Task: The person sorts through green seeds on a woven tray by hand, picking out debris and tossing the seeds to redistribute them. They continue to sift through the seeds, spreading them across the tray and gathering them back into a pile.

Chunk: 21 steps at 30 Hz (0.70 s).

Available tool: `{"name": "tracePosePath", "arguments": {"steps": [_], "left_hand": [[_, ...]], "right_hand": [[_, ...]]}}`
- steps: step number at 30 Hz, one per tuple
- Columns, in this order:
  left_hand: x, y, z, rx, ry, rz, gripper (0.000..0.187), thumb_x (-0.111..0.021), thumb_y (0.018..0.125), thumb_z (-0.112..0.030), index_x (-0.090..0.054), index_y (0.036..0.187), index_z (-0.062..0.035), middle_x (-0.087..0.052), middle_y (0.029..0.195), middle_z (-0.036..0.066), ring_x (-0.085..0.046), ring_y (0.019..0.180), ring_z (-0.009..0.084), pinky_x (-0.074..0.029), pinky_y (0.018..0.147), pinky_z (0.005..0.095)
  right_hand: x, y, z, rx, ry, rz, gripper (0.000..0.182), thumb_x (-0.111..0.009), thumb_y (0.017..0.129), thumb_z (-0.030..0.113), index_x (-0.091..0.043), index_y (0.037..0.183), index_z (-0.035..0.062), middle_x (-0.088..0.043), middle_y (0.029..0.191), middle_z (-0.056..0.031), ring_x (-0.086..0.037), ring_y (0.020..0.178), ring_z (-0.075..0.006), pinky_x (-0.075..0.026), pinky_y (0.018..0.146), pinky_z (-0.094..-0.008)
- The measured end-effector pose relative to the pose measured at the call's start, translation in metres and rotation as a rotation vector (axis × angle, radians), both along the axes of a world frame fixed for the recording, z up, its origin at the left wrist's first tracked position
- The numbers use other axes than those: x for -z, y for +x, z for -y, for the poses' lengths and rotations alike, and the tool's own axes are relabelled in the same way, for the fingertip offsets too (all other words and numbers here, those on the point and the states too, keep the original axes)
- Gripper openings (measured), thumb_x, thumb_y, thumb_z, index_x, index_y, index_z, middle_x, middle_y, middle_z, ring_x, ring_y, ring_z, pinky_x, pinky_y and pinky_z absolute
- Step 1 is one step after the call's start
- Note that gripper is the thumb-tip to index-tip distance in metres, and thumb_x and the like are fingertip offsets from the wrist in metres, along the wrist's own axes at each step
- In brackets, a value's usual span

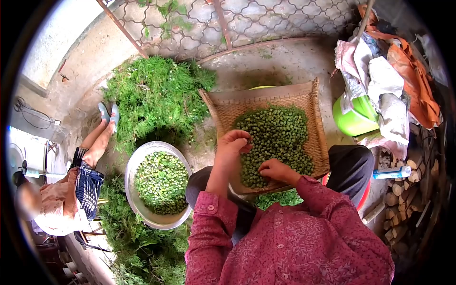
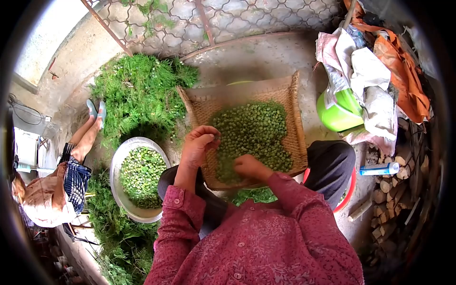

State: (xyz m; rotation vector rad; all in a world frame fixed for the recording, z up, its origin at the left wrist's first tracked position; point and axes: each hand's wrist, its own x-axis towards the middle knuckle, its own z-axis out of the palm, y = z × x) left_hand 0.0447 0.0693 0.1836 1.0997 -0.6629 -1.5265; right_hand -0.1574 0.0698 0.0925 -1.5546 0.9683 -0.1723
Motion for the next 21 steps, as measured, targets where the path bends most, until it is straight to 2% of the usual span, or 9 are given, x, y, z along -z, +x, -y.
{"name": "tracePosePath", "arguments": {"steps": [1, 4, 7, 10, 12, 13, 15, 18, 21], "left_hand": [[-0.001, -0.001, 0.0, 0.012, 0.009, 0.025, 0.014, -0.052, 0.078, -0.002, -0.06, 0.09, -0.0018, -0.063, 0.085, 0.007, -0.061, 0.068, 0.0142, -0.05, 0.061, 0.0253], [0.001, -0.003, 0.0, 0.073, 0.025, 0.071, 0.014, -0.053, 0.078, -0.002, -0.06, 0.089, -0.0023, -0.063, 0.083, 0.005, -0.06, 0.069, 0.013, -0.049, 0.062, 0.0252], [0.005, -0.009, 0.002, 0.205, 0.011, 0.103, 0.013, -0.056, 0.076, -0.001, -0.061, 0.088, -0.0025, -0.063, 0.082, 0.004, -0.059, 0.069, 0.0111, -0.048, 0.064, 0.0245], [0.0, -0.017, -0.002, 0.373, -0.017, 0.177, 0.015, -0.06, 0.073, 0.0, -0.061, 0.088, -0.0021, -0.063, 0.081, 0.002, -0.058, 0.072, 0.0099, -0.047, 0.067, 0.0238], [0.001, -0.024, -0.004, 0.491, -0.038, 0.16, 0.018, -0.062, 0.071, 0.001, -0.062, 0.089, -0.0018, -0.063, 0.082, 0.002, -0.058, 0.075, 0.0098, -0.046, 0.07, 0.0237], [-0.001, -0.027, -0.005, 0.519, -0.053, 0.348, 0.021, -0.064, 0.07, 0.001, -0.062, 0.091, -0.0011, -0.063, 0.084, 0.002, -0.058, 0.079, 0.0103, -0.046, 0.075, 0.0242], [-0.006, -0.03, -0.007, 0.572, -0.055, 0.343, 0.022, -0.065, 0.07, -0.001, -0.062, 0.092, -0.0011, -0.063, 0.085, 0.002, -0.058, 0.08, 0.0106, -0.046, 0.076, 0.0245], [-0.01, -0.033, -0.006, 0.634, -0.102, 0.293, 0.021, -0.066, 0.072, -0.004, -0.062, 0.093, -0.0008, -0.063, 0.084, 0.002, -0.058, 0.079, 0.0101, -0.046, 0.075, 0.0245], [-0.019, -0.03, -0.004, 0.588, -0.026, 0.27, 0.019, -0.064, 0.076, -0.007, -0.062, 0.094, -0.0004, -0.063, 0.083, 0.002, -0.058, 0.077, 0.0093, -0.047, 0.071, 0.0245]], "right_hand": [[-0.012, 0.0, 0.002, 0.082, 0.231, 0.053, 0.016, -0.056, 0.075, 0.014, -0.062, 0.082, 0.0018, -0.062, 0.075, -0.008, -0.058, 0.065, -0.0179, -0.046, 0.058, -0.0306], [-0.008, -0.012, 0.01, 0.395, 0.831, 0.436, 0.014, -0.052, 0.086, 0.015, -0.058, 0.093, 0.0045, -0.056, 0.079, -0.0018, -0.052, 0.064, -0.0117, -0.044, 0.056, -0.0251], [-0.008, -0.015, 0.004, 0.444, 0.948, 0.717, 0.013, -0.05, 0.089, 0.017, -0.055, 0.096, 0.0068, -0.054, 0.083, -0.0011, -0.051, 0.067, -0.0121, -0.044, 0.056, -0.0261], [-0.016, -0.004, 0.003, 0.362, 1.109, 0.975, 0.023, -0.048, 0.09, 0.024, -0.054, 0.105, 0.0083, -0.056, 0.097, -0.003, -0.052, 0.086, -0.0154, -0.043, 0.073, -0.0291], [-0.029, 0.006, 0.005, 0.275, 1.147, 1.08, 0.03, -0.045, 0.091, 0.029, -0.052, 0.111, 0.0087, -0.056, 0.106, -0.0038, -0.052, 0.096, -0.0171, -0.042, 0.082, -0.031], [-0.039, 0.011, 0.005, 0.25, 1.124, 1.102, 0.032, -0.044, 0.091, 0.031, -0.051, 0.113, 0.0085, -0.055, 0.108, -0.0036, -0.052, 0.098, -0.0174, -0.042, 0.083, -0.0313], [-0.045, 0.013, 0.006, 0.197, 1.077, 1.104, 0.037, -0.04, 0.093, 0.034, -0.049, 0.117, 0.0083, -0.053, 0.113, -0.0029, -0.05, 0.101, -0.0163, -0.042, 0.082, -0.0304], [-0.053, 0.005, 0.004, 0.207, 1.125, 1.058, 0.036, -0.043, 0.092, 0.033, -0.048, 0.117, 0.0081, -0.054, 0.109, -0.0027, -0.052, 0.097, -0.0144, -0.044, 0.078, -0.0288], [-0.017, -0.022, 0.002, 0.257, 0.955, 0.775, 0.032, -0.048, 0.088, 0.03, -0.053, 0.11, 0.0071, -0.058, 0.096, -0.0028, -0.056, 0.084, -0.0131, -0.046, 0.07, -0.027]]}}
